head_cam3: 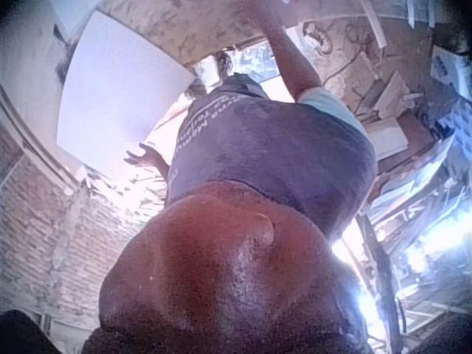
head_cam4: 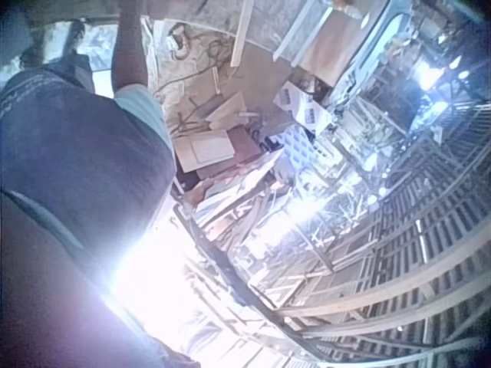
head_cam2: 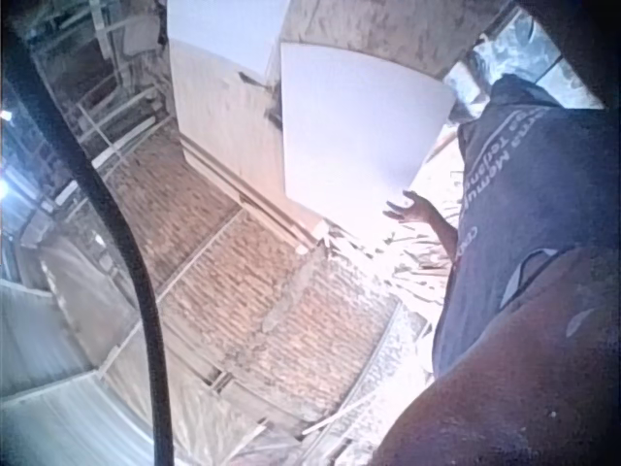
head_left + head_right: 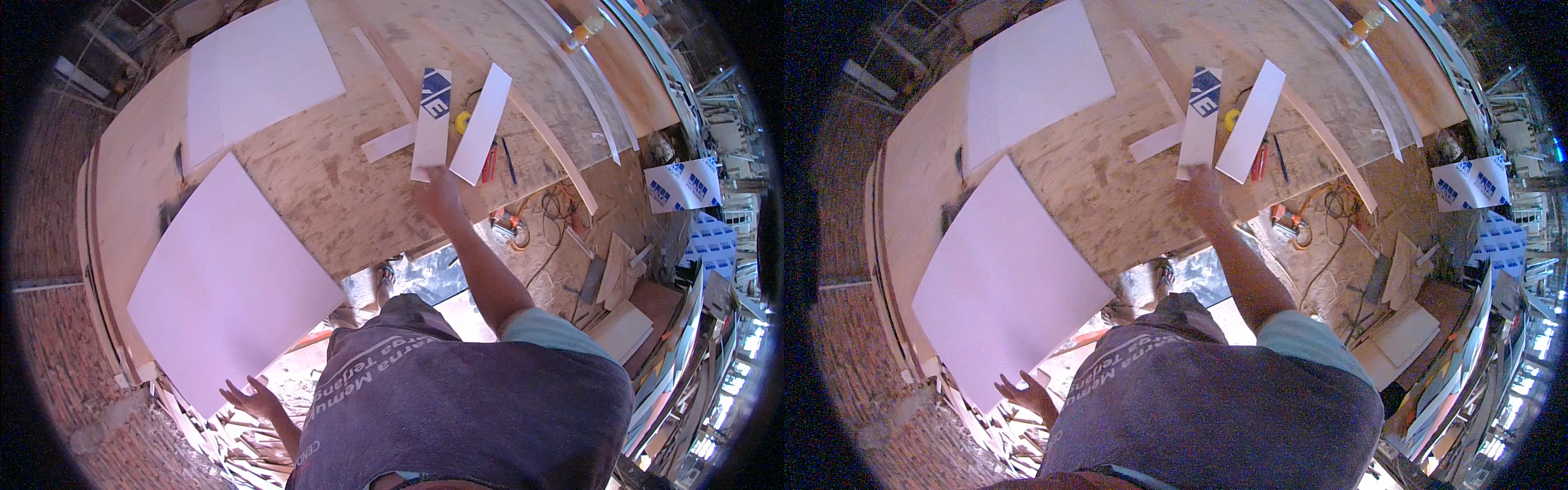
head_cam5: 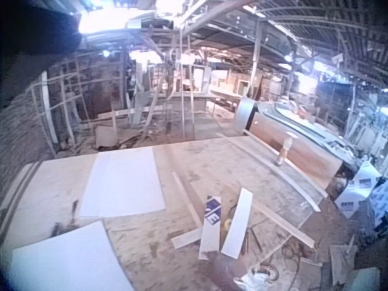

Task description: The person assembles a wood and panel structure by cutting pieces to size, marking measurements, and hammering wooden strips onto the edges of larger panels.

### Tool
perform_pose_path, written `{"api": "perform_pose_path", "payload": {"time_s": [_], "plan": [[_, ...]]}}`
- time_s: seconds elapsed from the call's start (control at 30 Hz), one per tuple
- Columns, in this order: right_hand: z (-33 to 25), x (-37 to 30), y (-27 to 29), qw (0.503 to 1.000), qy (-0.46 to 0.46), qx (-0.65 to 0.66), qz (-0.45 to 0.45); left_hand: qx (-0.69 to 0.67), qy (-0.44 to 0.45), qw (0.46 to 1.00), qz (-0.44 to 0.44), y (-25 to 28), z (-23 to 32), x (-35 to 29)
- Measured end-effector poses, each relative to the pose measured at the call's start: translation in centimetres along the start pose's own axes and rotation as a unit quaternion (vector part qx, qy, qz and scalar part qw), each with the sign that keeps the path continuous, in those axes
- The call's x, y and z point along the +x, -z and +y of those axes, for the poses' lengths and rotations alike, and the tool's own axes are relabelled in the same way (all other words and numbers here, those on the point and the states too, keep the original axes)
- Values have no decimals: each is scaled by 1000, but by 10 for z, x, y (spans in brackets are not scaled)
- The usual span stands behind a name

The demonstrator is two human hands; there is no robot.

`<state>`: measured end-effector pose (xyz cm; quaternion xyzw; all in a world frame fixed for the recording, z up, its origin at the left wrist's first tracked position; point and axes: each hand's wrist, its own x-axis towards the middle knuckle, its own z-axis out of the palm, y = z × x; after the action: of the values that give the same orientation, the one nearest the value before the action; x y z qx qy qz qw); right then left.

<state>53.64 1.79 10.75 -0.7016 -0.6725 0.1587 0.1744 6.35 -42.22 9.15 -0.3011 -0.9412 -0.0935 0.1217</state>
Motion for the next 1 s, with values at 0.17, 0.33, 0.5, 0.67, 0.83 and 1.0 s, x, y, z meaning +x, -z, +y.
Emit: {"api": "perform_pose_path", "payload": {"time_s": [0.17, 0.33, 0.5, 0.67, 0.83, 1.0], "plan": [[-39, -119, -61, 977, 196, 41, -73, 68, 112, 991, -30, 5, -68, 6], [-111, -211, -88, 962, 71, 173, -199, 8, 163, 987, 3, -8, -160, 40], [-129, -270, -150, 977, 120, 126, -125, -17, 234, 971, 42, -32, -272, 67], [-156, -293, -169, 836, -331, 437, -41, -31, 301, 952, 37, -60, -343, 112], [-174, -289, -173, 642, -409, 621, -184, -175, 299, 933, -97, -72, -384, 165], [-169, -282, -183, 593, -422, 663, -174, -142, 188, 944, -232, -108, -381, 217]]}}
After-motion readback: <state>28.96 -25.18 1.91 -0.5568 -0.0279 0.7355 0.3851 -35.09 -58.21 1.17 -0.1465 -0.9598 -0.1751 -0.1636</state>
